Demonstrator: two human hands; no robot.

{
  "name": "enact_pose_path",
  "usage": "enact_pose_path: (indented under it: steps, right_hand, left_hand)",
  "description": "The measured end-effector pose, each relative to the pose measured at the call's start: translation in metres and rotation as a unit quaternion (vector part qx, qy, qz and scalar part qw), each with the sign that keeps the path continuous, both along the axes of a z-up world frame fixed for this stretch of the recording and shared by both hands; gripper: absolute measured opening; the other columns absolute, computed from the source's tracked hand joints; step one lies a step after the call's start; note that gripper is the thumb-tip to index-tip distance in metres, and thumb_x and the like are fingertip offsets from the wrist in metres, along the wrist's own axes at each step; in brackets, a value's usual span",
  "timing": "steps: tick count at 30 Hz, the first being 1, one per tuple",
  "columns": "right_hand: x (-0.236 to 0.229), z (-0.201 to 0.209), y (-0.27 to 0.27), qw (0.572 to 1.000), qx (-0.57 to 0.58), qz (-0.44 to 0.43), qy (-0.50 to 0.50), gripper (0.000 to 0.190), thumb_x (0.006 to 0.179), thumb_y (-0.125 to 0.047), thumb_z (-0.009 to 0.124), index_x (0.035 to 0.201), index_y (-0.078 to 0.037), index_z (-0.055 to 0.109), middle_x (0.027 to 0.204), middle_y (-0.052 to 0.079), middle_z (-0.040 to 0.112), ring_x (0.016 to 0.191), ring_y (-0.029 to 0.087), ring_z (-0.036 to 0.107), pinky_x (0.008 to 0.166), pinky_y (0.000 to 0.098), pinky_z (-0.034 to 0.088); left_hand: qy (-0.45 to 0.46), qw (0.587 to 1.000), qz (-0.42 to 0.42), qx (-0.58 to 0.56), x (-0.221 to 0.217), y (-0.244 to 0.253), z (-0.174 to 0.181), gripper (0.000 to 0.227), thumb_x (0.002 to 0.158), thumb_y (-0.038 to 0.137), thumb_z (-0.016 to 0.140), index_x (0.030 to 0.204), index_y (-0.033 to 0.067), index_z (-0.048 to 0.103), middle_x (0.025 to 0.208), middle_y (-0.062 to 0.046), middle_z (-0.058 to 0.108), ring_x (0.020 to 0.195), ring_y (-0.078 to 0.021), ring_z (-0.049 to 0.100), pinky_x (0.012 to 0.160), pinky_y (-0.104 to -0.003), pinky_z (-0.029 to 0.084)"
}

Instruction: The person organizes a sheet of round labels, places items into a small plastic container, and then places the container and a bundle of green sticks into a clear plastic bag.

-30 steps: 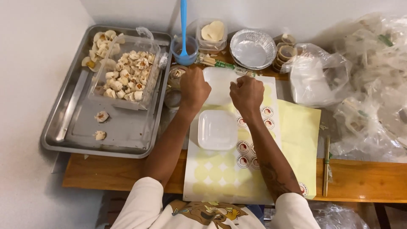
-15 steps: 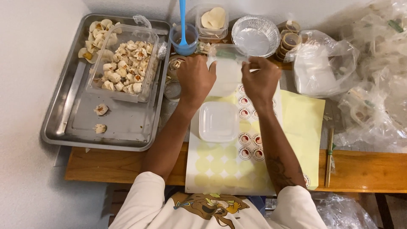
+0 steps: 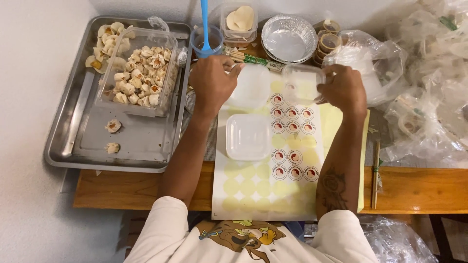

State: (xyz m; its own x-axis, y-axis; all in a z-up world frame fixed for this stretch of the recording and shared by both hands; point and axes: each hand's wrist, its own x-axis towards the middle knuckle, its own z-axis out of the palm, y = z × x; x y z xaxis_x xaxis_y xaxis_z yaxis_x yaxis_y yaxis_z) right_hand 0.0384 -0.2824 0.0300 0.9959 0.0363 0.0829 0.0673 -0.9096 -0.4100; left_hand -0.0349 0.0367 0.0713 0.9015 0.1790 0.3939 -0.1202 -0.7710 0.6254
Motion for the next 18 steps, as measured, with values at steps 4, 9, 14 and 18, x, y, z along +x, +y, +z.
enact_pose_path:
  steps: [4,9,14,18]
  right_hand:
    - [0.023,-0.023,-0.001,0.993,-0.093,0.059,0.039,0.048,0.077,-0.022,0.078,0.123,-0.008,0.078,0.099,0.027,0.076,0.091,0.052,0.072,0.079,0.0569,0.060]
    - [-0.013,0.020,0.027,0.988,0.036,0.001,0.151,0.062,0.083,-0.021,0.079,0.139,0.001,0.063,0.099,0.033,0.073,0.073,0.037,0.076,0.088,0.0521,0.056]
    - [-0.016,0.036,0.015,0.997,0.041,0.047,0.046,0.042,0.094,-0.031,0.077,0.125,-0.004,0.069,0.111,0.017,0.074,0.101,0.034,0.068,0.081,0.0488,0.050]
    - [-0.044,0.069,0.018,0.925,0.218,0.211,-0.227,0.017,0.112,-0.003,0.071,0.124,0.008,0.064,0.120,0.026,0.070,0.103,0.035,0.073,0.081,0.0399,0.066]
  left_hand:
    - [0.005,1.000,0.007,-0.009,0.000,0.001,0.000,0.019,0.086,0.027,0.084,0.096,0.0103,0.082,0.080,-0.011,0.078,0.074,-0.0315,0.077,0.070,-0.044,0.060]
    - [0.003,1.000,0.003,-0.023,0.011,0.007,-0.010,0.012,0.084,0.025,0.083,0.091,0.0145,0.082,0.076,-0.006,0.078,0.069,-0.0310,0.077,0.068,-0.042,0.059]
    - [-0.061,0.996,-0.020,-0.055,0.005,0.003,-0.001,0.013,0.087,0.026,0.081,0.094,0.0144,0.082,0.081,-0.004,0.080,0.072,-0.0215,0.079,0.064,-0.034,0.060]
    - [-0.198,0.970,-0.101,-0.096,-0.026,0.001,0.024,0.020,0.102,0.022,0.067,0.104,0.0043,0.077,0.087,-0.006,0.080,0.072,-0.0156,0.075,0.064,-0.028,0.061]
